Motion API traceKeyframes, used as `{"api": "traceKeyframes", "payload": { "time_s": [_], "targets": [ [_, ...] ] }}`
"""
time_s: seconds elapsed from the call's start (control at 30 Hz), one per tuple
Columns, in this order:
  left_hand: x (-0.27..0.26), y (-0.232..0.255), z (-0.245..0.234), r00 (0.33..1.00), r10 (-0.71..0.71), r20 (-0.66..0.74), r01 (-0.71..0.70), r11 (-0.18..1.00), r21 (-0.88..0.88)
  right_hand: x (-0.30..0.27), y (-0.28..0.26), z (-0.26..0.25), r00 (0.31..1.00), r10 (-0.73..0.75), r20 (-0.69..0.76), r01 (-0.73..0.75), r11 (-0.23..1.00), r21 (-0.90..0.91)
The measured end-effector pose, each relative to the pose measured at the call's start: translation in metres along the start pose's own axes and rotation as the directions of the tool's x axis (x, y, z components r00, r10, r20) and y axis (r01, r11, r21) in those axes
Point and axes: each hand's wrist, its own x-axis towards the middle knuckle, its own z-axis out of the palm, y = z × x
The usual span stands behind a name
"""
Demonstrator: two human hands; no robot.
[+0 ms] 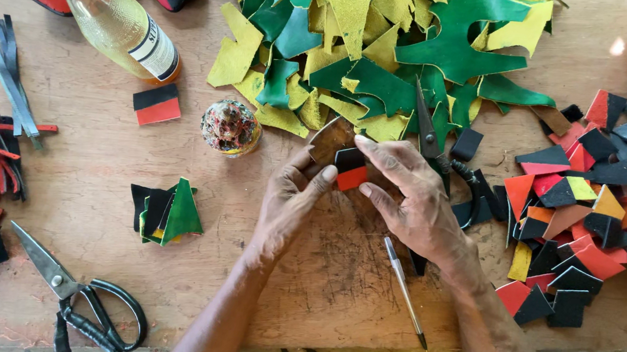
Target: The person uses shears to cut small pieces of colored leather on a wooden workbench. They repeatedly pick up pieces, trim edges, and place the cut pieces into a cardboard box. The person also handles a small wooden block and a pen during the process.
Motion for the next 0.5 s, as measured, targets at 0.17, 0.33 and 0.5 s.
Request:
{"api": "traceKeyframes", "payload": {
  "time_s": [0.17,0.33,0.5],
  "targets": [
    [0.0018,-0.0021,-0.0013,1.0,0.011,0.01,-0.011,0.996,-0.091,0.0002,0.0004,0.0027,0.997,-0.052,-0.061,0.055,0.997,0.053],
    [0.0017,-0.0022,-0.003,0.999,0.038,0.039,-0.033,0.994,-0.102,-0.0001,0.004,0.0022,0.999,-0.035,-0.03,0.038,0.995,0.092],
    [0.0021,0.0007,-0.0041,0.995,0.053,0.09,-0.042,0.992,-0.119,-0.0003,0.0051,-0.0009,0.999,-0.029,0.035,0.025,0.994,0.108]
  ]
}}
